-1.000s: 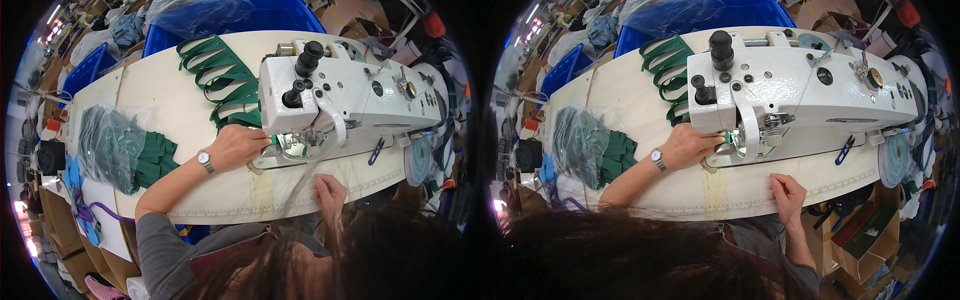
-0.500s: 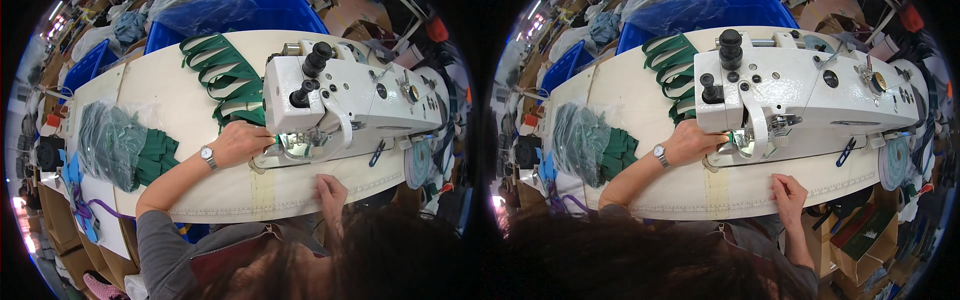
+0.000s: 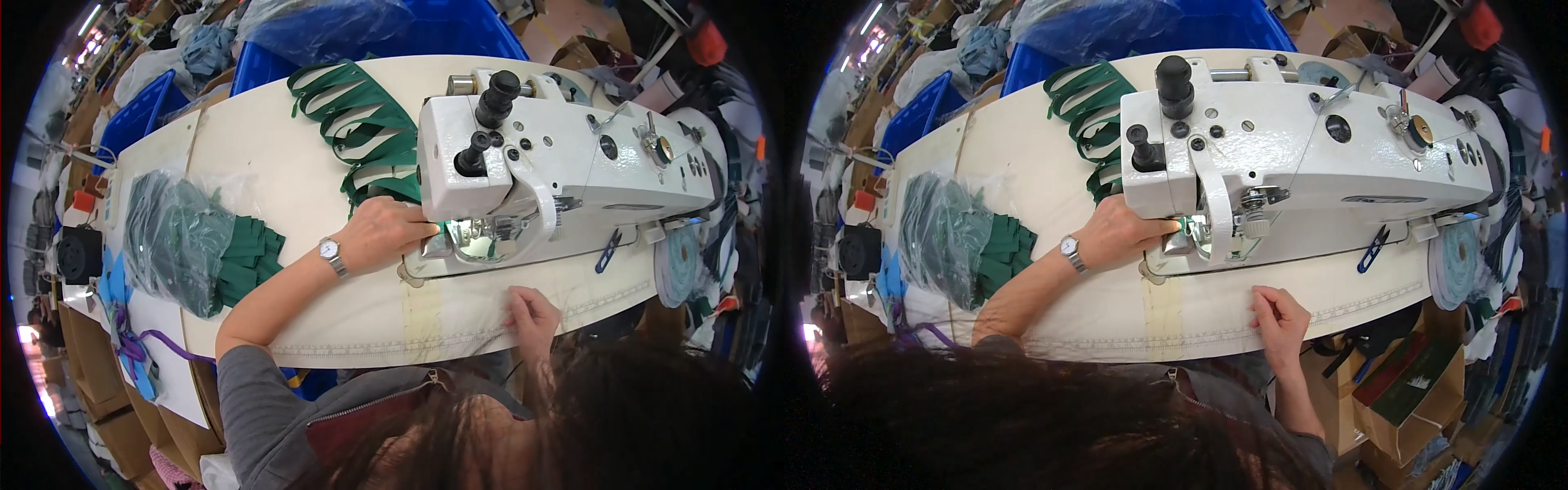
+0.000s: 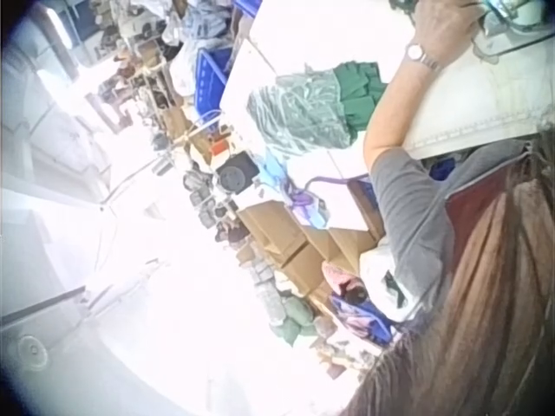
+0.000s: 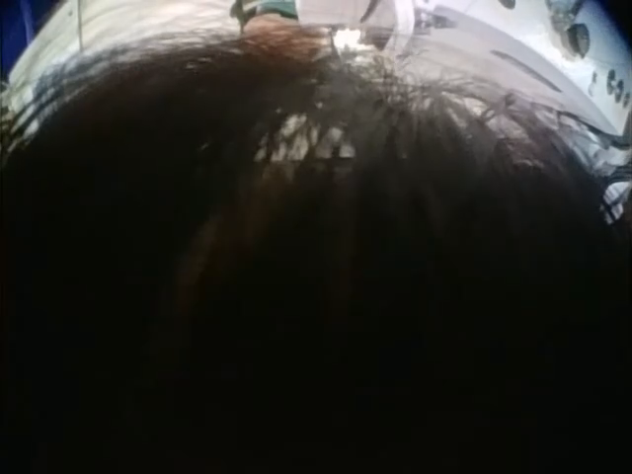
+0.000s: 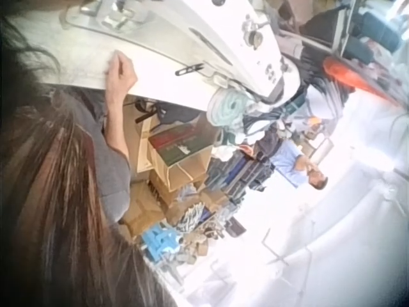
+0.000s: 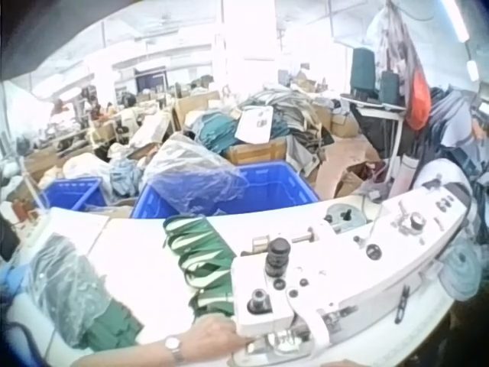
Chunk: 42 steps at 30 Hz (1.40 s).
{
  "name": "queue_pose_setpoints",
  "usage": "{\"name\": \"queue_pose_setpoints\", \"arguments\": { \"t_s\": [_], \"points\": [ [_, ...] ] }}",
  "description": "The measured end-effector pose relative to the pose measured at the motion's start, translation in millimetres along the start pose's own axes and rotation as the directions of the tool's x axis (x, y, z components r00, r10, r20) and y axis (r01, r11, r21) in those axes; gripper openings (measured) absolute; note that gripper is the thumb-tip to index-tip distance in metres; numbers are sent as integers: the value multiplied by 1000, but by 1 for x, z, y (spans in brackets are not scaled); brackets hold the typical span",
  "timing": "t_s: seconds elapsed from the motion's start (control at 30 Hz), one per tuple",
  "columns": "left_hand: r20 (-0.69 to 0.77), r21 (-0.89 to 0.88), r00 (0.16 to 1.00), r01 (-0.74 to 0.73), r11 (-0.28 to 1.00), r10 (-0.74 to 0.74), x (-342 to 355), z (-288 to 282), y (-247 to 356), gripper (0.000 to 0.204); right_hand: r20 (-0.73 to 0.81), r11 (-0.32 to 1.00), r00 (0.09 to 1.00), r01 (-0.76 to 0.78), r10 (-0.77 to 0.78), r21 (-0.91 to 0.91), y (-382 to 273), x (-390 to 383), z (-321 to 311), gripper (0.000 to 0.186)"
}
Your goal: Sewing green fabric loops using an industrial sewing machine in a workshop.
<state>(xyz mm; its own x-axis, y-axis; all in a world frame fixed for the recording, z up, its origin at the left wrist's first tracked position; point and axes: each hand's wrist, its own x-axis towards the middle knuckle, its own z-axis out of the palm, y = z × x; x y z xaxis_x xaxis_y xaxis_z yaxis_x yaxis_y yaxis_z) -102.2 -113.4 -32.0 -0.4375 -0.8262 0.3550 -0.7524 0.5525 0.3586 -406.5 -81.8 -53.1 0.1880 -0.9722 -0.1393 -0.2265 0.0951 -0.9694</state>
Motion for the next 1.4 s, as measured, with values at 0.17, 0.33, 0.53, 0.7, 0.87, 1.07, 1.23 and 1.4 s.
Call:
{"name": "queue_pose_setpoints", "arguments": {
  "t_s": [0.17, 0.33, 0.53, 0.7, 0.87, 1.07, 1.23, 1.4],
  "points": [
    [-5, 17, 1000, 1, 1000, -1, 5, 2, -6, 15, -5, 1000, 1000, -11, 11, 5, 1, 1, -3, 12],
    [-40, 85, 998, 51, 995, -48, 8, -3, -15, 9, 0, 1000, 1000, -1, 1, 7, -2, 3, -3, 12],
    [-143, 37, 989, 40, 999, -35, -6, -12, -32, 6, -57, 990, 995, -90, 84, -112, -6, 0, -1, 10],
    [-289, 40, 954, 93, 995, -78, -23, 12, -61, 9, -97, 950, 995, -48, 19, -309, 3, -3, 4, 9],
    [-338, 131, 940, 88, 987, -39, -23, 6, -61, 4, 79, 669, 940, 294, -332, -683, -7, 1, 17, 12],
    [-290, 179, 951, 164, 970, -108, -24, 15, -46, 11, 98, 622, 921, 329, -376, -710, -6, 2, 22, 14],
    [-36, 198, 977, 213, 957, -210, -19, -18, -23, 10, 89, 614, 925, 314, -369, -724, -7, 2, 19, 15],
    [-135, 168, 983, 145, 975, -123, -9, -48, -21, 12, 43, 691, 929, 304, -368, -655, -12, 3, 23, 15]
  ]
}}
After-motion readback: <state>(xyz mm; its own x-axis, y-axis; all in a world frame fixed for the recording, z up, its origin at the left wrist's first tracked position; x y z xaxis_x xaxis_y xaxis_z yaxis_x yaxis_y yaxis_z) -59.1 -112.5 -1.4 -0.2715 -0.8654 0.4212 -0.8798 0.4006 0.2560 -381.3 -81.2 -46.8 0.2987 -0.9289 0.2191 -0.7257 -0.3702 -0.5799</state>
